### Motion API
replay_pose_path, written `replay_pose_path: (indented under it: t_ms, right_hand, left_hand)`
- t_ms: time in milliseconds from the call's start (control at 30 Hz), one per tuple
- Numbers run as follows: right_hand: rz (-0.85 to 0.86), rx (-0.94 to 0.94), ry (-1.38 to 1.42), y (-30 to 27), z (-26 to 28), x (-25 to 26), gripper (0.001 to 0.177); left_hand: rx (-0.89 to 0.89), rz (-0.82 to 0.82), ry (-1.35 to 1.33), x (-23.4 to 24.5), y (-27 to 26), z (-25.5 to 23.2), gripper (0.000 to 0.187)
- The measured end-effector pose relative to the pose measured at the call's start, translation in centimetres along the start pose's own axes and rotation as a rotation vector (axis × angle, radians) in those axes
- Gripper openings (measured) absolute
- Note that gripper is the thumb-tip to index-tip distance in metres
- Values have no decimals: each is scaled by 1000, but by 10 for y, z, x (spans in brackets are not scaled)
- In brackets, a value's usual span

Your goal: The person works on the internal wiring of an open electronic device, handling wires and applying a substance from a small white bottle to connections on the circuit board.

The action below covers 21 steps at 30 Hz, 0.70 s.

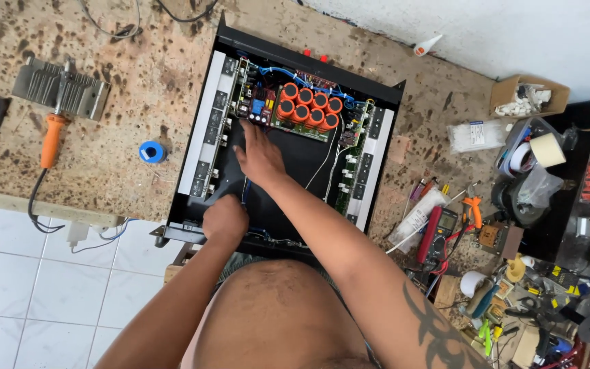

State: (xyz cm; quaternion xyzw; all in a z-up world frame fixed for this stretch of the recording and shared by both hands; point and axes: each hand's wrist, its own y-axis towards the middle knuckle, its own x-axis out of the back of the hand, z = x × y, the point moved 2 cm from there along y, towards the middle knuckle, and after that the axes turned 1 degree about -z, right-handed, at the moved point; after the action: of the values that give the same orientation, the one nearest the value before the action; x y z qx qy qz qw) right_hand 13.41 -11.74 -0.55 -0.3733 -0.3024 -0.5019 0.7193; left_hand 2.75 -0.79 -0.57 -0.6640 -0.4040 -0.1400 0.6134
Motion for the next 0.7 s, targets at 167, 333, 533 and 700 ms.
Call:
replay_pose_path:
  t_ms: [167, 333, 533, 700]
  right_hand:
    - [-73, -119, 137, 8, 0, -1, 48]
    - [-154, -208, 209, 31, -15, -25, 36]
    - [-250, -381, 313, 38, -8, -28, 29]
    - [-287, -528, 236, 51, -17, -39, 38]
  left_hand:
    - [-4, -18, -40, -3, 2, 2, 28]
    - [-11, -28, -69, -2, 1, 3, 27]
    - [6, 0, -90, 8, -4, 0, 25]
    - [-4, 6, -102, -2, 2, 4, 23]
